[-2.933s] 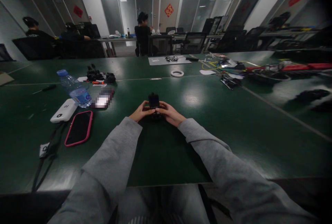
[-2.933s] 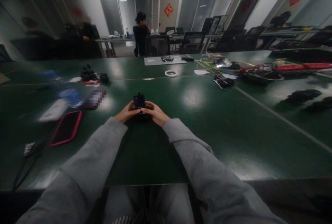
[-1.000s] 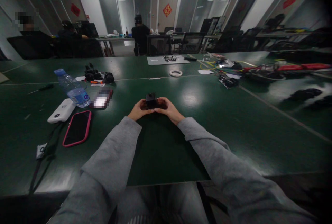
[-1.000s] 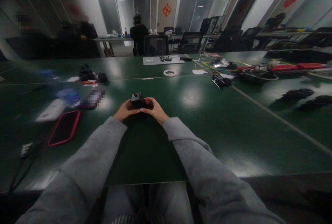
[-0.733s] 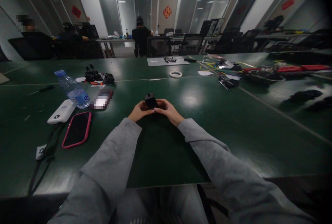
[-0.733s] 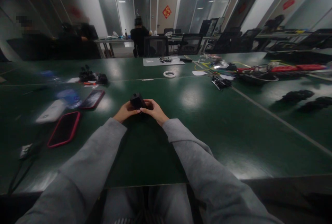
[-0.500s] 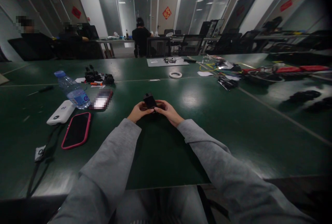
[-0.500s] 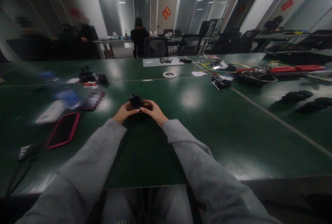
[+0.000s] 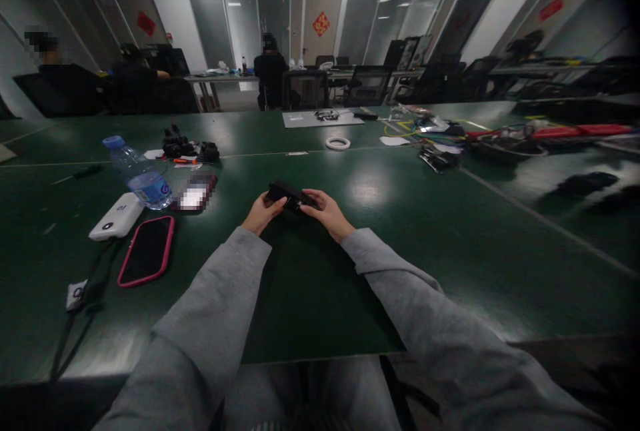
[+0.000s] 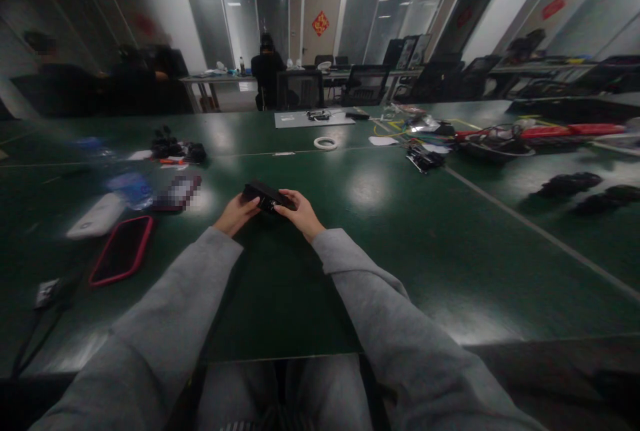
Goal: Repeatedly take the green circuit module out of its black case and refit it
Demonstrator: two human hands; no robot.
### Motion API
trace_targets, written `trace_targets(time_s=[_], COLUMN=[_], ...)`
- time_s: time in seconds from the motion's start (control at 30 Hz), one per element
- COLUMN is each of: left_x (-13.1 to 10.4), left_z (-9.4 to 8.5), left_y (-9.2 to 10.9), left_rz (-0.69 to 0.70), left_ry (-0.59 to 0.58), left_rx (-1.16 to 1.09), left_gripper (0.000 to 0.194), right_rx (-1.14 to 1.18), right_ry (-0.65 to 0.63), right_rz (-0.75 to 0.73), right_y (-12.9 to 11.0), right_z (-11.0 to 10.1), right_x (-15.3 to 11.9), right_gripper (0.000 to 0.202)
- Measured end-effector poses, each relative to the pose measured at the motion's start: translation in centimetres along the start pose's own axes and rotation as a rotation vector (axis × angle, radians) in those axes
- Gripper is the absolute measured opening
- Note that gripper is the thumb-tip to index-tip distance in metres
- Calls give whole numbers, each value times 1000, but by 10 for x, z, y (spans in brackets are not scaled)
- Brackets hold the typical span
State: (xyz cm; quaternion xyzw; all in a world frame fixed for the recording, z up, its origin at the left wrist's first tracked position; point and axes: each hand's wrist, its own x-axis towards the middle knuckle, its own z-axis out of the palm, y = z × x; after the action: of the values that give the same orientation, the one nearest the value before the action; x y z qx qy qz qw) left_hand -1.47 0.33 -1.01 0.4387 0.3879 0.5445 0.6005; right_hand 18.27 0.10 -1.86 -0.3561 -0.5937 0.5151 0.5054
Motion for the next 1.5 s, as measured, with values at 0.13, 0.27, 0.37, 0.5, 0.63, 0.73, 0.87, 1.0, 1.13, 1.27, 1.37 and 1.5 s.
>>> trace_targets(time_s=[0.13, 0.27, 0.37, 0.5, 0.63, 0.73, 0.87, 1.0, 1.13, 1.27, 1.37, 1.5], left_x=[8, 12, 11, 9, 9, 10, 11, 13, 15, 14, 12, 11], left_z=[-4, -10, -13, -17, -20, -22, -23, -25, -26, -25, -24, -21], left_y=[-6, -11, -11, -10, -11, -10, -13, -19, -22, -20, -18, -17], left_rz=[19, 86, 161, 228, 308, 344, 354, 347, 328, 343, 346, 343], left_ry=[71, 97, 21, -96, -142, -143, -136, -118, -125, -93, -74, -76], left_rx=[85, 224, 334, 431, 501, 541, 568, 588, 651, 740, 767, 745], left_gripper=[58, 58, 60, 65, 75, 79, 82, 83, 78, 73, 72, 73], right_rx=[-237, -350, -464, -686, -832, -841, -809, -786, -737, -762, -787, -781], right_ry=[-17, -71, -85, -95, -118, -111, -9, 50, -32, -27, -26, -28], right_rz=[-107, -194, -280, -395, -439, -435, -423, -368, -288, -289, -294, -315], right_y=[0, -3, -4, -4, -5, -5, -2, 10, 21, 20, 15, 10], right_z=[-9, -12, -14, -16, -14, -12, -11, -15, -17, -17, -15, -12], right_x=[2, 1, 1, 2, 2, 0, 0, 3, 6, 6, 4, 2], right_gripper=[55, 54, 56, 55, 52, 54, 61, 67, 73, 66, 59, 54])
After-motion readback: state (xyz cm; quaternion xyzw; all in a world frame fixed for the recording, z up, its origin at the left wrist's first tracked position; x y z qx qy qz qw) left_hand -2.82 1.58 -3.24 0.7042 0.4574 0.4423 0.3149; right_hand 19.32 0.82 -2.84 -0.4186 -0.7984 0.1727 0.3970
